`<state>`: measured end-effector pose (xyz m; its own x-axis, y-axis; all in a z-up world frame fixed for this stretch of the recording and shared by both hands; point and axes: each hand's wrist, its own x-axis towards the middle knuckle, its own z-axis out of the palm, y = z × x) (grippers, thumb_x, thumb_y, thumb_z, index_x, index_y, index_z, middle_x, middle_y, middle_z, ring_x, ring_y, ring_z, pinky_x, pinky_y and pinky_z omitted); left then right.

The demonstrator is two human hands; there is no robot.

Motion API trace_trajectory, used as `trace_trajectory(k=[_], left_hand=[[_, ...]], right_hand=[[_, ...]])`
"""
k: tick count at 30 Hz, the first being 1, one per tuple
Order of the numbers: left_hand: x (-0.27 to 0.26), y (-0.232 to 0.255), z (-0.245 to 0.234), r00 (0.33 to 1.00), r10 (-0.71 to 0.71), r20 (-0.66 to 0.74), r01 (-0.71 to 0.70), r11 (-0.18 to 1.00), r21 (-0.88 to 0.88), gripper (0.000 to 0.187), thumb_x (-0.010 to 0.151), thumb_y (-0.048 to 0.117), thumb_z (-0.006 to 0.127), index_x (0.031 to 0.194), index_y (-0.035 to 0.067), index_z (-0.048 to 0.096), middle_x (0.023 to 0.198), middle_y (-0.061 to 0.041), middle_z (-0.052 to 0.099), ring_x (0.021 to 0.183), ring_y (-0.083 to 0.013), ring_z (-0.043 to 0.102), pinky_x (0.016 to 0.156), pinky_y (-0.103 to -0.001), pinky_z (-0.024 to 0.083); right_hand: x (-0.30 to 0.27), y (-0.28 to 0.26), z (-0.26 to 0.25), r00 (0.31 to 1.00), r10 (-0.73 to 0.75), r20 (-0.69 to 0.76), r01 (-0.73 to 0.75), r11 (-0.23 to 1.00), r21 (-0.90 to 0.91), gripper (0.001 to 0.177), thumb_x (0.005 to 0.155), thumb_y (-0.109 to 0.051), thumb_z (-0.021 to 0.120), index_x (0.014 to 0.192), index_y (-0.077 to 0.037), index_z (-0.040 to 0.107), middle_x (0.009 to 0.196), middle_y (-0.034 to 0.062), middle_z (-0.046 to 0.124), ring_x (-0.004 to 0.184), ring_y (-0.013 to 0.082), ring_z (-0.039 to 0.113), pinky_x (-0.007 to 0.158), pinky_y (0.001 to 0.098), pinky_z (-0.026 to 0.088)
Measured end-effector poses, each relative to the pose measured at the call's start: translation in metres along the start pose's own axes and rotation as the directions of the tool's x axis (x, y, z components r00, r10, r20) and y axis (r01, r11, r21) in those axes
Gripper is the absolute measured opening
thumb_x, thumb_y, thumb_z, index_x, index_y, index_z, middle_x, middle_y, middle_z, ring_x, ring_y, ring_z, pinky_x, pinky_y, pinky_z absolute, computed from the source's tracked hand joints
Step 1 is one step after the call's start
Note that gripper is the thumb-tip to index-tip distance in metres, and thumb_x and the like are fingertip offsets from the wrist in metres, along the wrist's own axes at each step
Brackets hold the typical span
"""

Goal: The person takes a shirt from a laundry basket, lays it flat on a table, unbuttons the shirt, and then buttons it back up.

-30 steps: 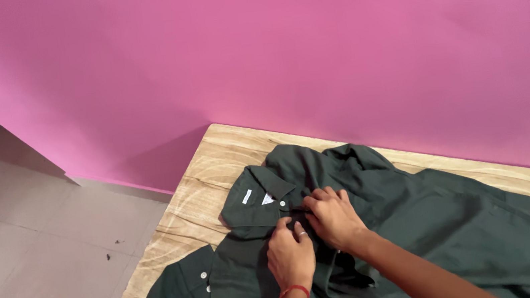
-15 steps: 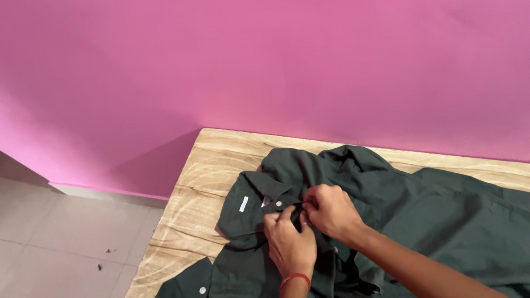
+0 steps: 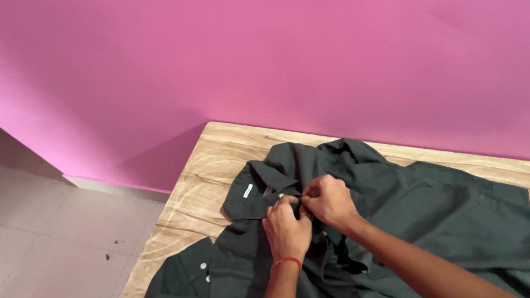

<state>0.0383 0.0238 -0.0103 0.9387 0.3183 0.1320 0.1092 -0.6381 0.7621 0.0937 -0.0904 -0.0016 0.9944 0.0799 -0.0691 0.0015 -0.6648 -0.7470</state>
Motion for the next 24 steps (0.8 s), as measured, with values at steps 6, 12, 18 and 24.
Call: trace_trajectory(k=[6,12,18,24], left_hand=[[-0.001,-0.015,-0.007,0.995,0.082,0.053,-0.089,0.985,0.146,0.015,0.084,0.017,0.076,0.098,0.012,0.072,0.099,-0.008,0.074,0.104,-0.0307,0.064,0.094,-0.048,0.044],[0.01,-0.02,-0.009,0.988,0.128,0.081,-0.139,0.979,0.149,0.01,0.083,0.016,0.076,0.092,0.012,0.074,0.096,-0.009,0.074,0.104,-0.0302,0.064,0.092,-0.047,0.046],[0.018,-0.018,-0.015,0.993,0.078,0.092,-0.087,0.991,0.099,0.009,0.082,0.014,0.075,0.091,0.011,0.074,0.095,-0.009,0.073,0.105,-0.0306,0.064,0.091,-0.047,0.046],[0.01,-0.017,-0.004,0.993,0.092,-0.07,-0.102,0.982,-0.158,0.008,0.081,0.008,0.075,0.087,0.003,0.077,0.092,-0.014,0.073,0.092,-0.0353,0.068,0.081,-0.045,0.052]], right_hand=[[0.006,0.021,0.009,0.997,-0.074,0.003,0.074,0.997,-0.027,0.018,0.077,-0.017,0.076,0.09,-0.005,0.081,0.083,0.0157,0.078,0.083,0.0268,0.079,0.077,0.0374,0.06],[0.026,0.052,0.032,0.998,0.058,0.011,-0.058,0.998,-0.014,0.019,0.078,-0.017,0.075,0.091,-0.004,0.08,0.084,0.0168,0.078,0.081,0.0251,0.078,0.076,0.036,0.06],[0.046,0.085,0.056,0.947,0.254,0.199,-0.311,0.882,0.355,0.018,0.087,-0.02,0.07,0.089,-0.003,0.076,0.076,0.0057,0.069,0.07,0.018,0.062,0.061,0.0354,0.047],[0.039,0.071,0.037,0.902,0.334,0.272,-0.423,0.81,0.407,0.02,0.085,-0.022,0.069,0.096,-0.006,0.074,0.084,0.0027,0.073,0.079,0.0163,0.068,0.07,0.0336,0.051]])
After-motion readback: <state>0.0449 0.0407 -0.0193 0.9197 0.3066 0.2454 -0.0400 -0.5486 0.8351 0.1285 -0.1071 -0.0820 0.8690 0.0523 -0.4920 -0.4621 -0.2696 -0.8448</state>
